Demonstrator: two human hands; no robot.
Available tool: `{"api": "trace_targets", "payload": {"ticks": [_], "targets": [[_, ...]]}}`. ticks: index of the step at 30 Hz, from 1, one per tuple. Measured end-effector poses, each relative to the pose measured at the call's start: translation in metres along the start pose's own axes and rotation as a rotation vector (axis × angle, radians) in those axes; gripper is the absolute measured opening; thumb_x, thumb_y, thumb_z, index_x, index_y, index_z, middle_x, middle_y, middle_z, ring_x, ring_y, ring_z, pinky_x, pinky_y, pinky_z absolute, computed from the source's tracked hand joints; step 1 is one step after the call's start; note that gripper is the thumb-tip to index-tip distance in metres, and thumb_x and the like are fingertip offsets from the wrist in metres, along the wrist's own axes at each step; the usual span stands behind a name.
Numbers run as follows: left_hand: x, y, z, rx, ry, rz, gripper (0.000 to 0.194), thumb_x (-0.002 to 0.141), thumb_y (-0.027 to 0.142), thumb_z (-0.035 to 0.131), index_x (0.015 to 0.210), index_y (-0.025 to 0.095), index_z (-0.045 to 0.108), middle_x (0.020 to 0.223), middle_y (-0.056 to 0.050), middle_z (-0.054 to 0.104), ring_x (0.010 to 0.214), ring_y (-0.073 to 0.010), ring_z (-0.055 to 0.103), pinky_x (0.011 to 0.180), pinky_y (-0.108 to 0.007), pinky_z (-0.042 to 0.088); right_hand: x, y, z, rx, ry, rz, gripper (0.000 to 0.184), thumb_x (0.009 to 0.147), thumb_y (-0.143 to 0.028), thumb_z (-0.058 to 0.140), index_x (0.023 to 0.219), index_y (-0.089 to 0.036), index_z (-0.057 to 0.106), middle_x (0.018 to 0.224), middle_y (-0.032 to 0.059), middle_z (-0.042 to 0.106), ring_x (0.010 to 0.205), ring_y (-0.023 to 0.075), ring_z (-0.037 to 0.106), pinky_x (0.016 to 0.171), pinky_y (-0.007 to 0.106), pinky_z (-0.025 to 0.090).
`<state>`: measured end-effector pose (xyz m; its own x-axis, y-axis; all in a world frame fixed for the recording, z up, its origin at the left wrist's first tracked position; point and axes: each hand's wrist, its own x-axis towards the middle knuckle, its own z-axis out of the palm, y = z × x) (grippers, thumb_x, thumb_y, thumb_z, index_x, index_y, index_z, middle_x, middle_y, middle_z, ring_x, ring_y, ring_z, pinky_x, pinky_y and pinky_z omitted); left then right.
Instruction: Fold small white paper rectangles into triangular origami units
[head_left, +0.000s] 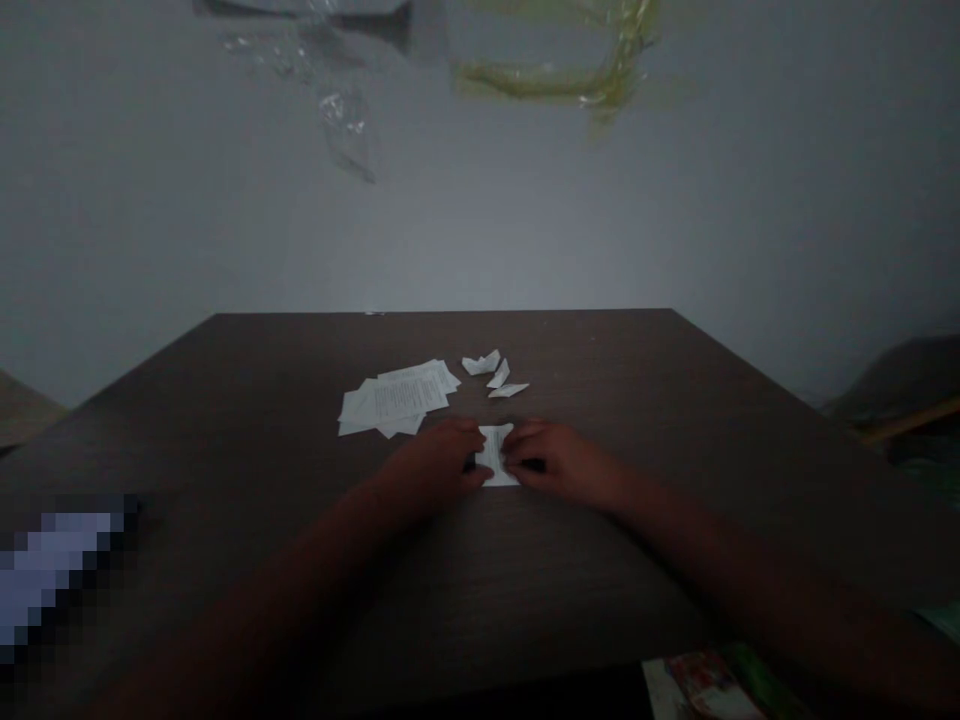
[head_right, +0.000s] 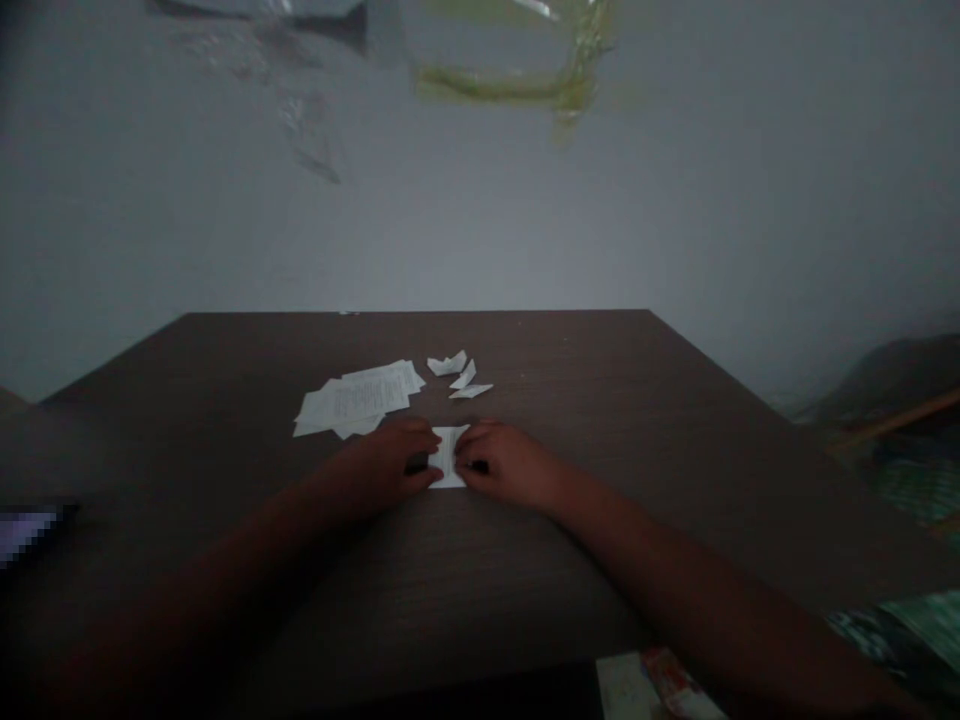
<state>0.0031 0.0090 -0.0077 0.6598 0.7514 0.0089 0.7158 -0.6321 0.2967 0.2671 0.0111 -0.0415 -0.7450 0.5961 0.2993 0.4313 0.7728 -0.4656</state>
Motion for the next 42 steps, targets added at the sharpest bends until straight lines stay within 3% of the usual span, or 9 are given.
{"api": "trace_targets", "payload": {"ticks": [3,7,13,18,24,27,31,36,42], "targets": [[0.000,0.002,-0.002,0.009,-0.006,-0.038,0.022,0.104,0.028,0.083,0.123,0.018,0.083,0.136,-0.013,0.081,0.127,-0.0325,0.078,0.110,-0.045,0.066,-0.002,0.007,-0.006,-0.026,0.010,0.038,0.013,0.106,-0.017,0.076,0.100,-0.021,0.087,0.104,0.0085,0.086,0.101,0.0252,0.081,0.100,0.043,0.065],[0.000,0.003,-0.002,0.036,0.009,-0.019,0.022,0.104,0.027,0.082,0.124,0.018,0.083,0.135,-0.012,0.082,0.126,-0.0313,0.079,0.111,-0.044,0.065,0.000,0.017,-0.007,-0.047,0.065,0.109,0.014,0.106,-0.017,0.076,0.098,-0.022,0.087,0.102,0.0065,0.084,0.099,0.0237,0.079,0.097,0.040,0.063],[0.001,0.009,-0.005,0.035,0.007,-0.029,0.018,0.103,0.025,0.082,0.118,0.015,0.082,0.134,-0.014,0.081,0.126,-0.0322,0.077,0.112,-0.045,0.063,0.012,0.028,0.003,-0.101,0.153,0.183,0.013,0.104,-0.015,0.078,0.098,-0.023,0.086,0.104,0.0079,0.084,0.104,0.0269,0.078,0.102,0.047,0.062],[0.002,0.011,-0.005,0.025,0.005,-0.050,0.022,0.103,0.025,0.082,0.122,0.015,0.082,0.138,-0.014,0.080,0.129,-0.0328,0.077,0.112,-0.045,0.063,0.011,0.027,0.000,-0.110,0.112,0.206,0.009,0.100,-0.020,0.084,0.107,-0.022,0.088,0.113,0.0109,0.084,0.111,0.0298,0.078,0.107,0.050,0.062],[0.000,0.010,-0.005,0.025,0.019,-0.050,0.027,0.103,0.029,0.081,0.126,0.016,0.083,0.139,-0.015,0.081,0.127,-0.0326,0.078,0.111,-0.043,0.063,-0.002,0.017,-0.011,-0.093,-0.003,0.210,0.045,0.092,-0.032,0.095,0.135,-0.023,0.084,0.139,0.0146,0.078,0.137,0.0356,0.071,0.122,0.056,0.057],[-0.001,0.007,-0.003,0.018,0.015,-0.048,0.029,0.104,0.028,0.080,0.129,0.015,0.083,0.142,-0.016,0.080,0.129,-0.0329,0.077,0.115,-0.044,0.062,-0.005,0.013,-0.015,-0.105,-0.033,0.220,0.053,0.091,-0.035,0.096,0.141,-0.021,0.082,0.145,0.0170,0.075,0.140,0.0369,0.068,0.123,0.057,0.056],[-0.002,0.001,0.000,0.011,0.023,-0.012,0.035,0.102,0.026,0.082,0.136,0.016,0.081,0.145,-0.016,0.079,0.135,-0.0336,0.075,0.118,-0.046,0.062,-0.005,0.006,-0.018,-0.106,-0.042,0.198,0.046,0.093,-0.035,0.096,0.135,-0.021,0.084,0.140,0.0158,0.077,0.136,0.0357,0.070,0.119,0.055,0.058],[-0.006,-0.001,0.001,0.022,0.021,0.110,0.031,0.107,0.017,0.072,0.135,0.023,0.085,0.149,-0.011,0.078,0.137,-0.0281,0.073,0.121,-0.042,0.058,-0.005,-0.003,-0.014,-0.173,-0.019,0.166,0.033,0.096,-0.035,0.095,0.125,-0.020,0.086,0.125,0.0135,0.080,0.122,0.0328,0.073,0.112,0.052,0.061],[-0.005,-0.001,0.000,0.015,-0.009,0.088,0.032,0.106,0.017,0.072,0.133,0.023,0.087,0.155,-0.011,0.077,0.140,-0.0283,0.071,0.124,-0.039,0.054,0.005,0.015,-0.005,-0.225,0.080,0.250,0.010,0.104,-0.022,0.081,0.105,-0.025,0.090,0.103,0.0073,0.081,0.098,0.0248,0.074,0.095,0.040,0.061]]}}
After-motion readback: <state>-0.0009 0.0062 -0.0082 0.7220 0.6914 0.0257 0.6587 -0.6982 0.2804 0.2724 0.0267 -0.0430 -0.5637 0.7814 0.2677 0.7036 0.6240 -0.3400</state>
